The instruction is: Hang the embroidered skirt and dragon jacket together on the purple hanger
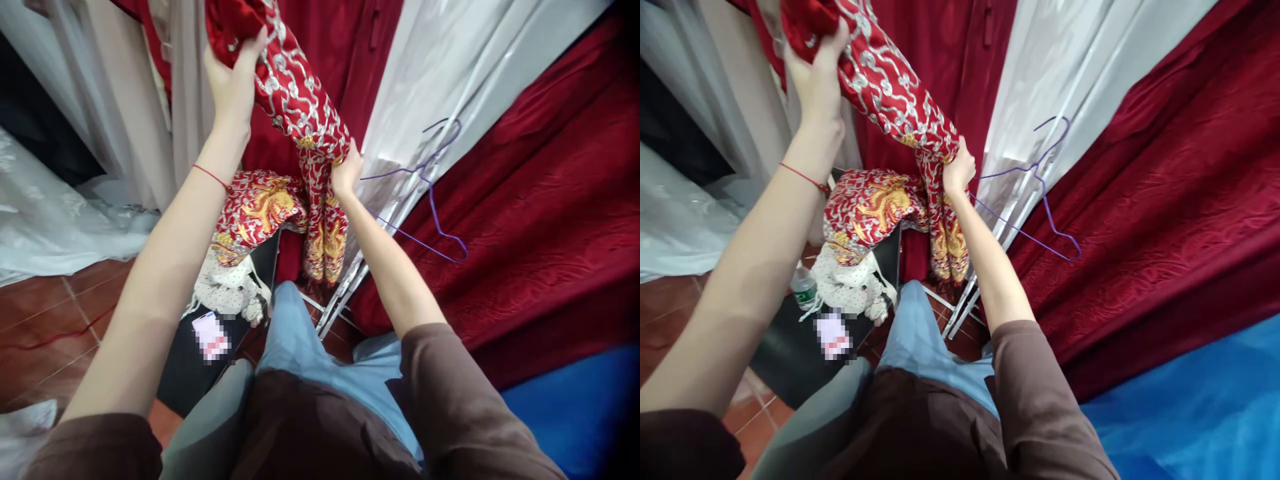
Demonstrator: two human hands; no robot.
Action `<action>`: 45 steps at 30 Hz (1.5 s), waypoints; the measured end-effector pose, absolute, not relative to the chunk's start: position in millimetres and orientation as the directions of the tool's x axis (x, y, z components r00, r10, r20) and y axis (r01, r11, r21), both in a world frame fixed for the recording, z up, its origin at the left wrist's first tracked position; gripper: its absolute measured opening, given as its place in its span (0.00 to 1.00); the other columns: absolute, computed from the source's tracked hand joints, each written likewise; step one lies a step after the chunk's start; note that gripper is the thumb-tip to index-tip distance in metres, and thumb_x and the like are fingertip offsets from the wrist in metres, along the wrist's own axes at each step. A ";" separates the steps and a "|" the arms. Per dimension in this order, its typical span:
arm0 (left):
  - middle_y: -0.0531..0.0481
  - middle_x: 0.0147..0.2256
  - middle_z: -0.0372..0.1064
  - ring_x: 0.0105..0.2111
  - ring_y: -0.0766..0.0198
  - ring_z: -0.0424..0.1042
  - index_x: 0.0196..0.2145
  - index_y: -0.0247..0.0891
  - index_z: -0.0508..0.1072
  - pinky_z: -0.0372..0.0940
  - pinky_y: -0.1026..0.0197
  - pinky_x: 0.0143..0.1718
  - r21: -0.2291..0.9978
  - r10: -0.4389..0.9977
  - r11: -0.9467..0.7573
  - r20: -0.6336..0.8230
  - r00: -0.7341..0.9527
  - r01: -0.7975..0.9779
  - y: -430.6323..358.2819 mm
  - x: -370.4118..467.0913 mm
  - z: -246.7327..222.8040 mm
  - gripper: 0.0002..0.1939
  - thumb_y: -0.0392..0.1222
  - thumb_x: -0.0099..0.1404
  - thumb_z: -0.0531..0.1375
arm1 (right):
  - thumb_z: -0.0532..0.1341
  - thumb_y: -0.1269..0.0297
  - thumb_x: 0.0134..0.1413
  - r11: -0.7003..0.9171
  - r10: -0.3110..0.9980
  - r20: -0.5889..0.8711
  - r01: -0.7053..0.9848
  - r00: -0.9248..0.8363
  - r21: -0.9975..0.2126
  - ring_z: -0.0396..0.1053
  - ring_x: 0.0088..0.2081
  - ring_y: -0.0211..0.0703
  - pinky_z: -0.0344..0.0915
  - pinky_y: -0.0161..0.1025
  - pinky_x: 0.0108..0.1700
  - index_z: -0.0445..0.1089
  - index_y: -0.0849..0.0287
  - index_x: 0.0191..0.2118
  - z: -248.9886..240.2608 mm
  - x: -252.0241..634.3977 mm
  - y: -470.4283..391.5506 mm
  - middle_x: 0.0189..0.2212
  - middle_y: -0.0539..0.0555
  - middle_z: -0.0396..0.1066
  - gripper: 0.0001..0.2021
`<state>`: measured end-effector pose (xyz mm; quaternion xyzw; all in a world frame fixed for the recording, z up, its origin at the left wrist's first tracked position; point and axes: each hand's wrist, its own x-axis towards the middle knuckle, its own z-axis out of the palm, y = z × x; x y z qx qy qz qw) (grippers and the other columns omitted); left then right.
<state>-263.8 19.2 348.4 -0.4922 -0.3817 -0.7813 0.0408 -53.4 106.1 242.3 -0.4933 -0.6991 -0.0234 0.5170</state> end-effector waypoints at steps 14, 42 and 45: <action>0.40 0.66 0.64 0.61 0.63 0.70 0.64 0.37 0.62 0.72 0.62 0.54 0.893 0.499 -0.385 -0.011 -0.867 -0.233 -66.5 -335.9 53.7 0.27 0.51 0.72 0.51 | 0.63 0.59 0.54 0.811 0.491 0.429 0.578 -0.758 0.094 0.61 0.64 0.69 0.60 0.63 0.62 0.48 0.67 0.72 184.7 -135.5 63.3 0.68 0.72 0.57 0.43; 0.44 0.74 0.43 0.75 0.57 0.38 0.73 0.39 0.53 0.31 0.49 0.73 0.444 0.824 -0.123 0.545 -0.158 0.888 -11.3 -275.2 135.9 0.32 0.50 0.76 0.41 | 0.66 0.64 0.54 0.790 0.515 0.346 0.591 -0.784 0.162 0.48 0.72 0.71 0.55 0.72 0.65 0.48 0.54 0.74 179.6 -119.0 52.7 0.75 0.66 0.41 0.44; 0.43 0.74 0.42 0.75 0.56 0.36 0.74 0.37 0.50 0.30 0.49 0.73 0.426 0.848 -0.126 0.516 -0.126 0.896 -17.8 -276.8 135.0 0.33 0.51 0.75 0.42 | 0.62 0.63 0.58 0.764 0.532 0.377 0.622 -0.758 0.171 0.53 0.69 0.72 0.55 0.70 0.64 0.51 0.56 0.74 179.5 -124.5 45.7 0.74 0.68 0.44 0.40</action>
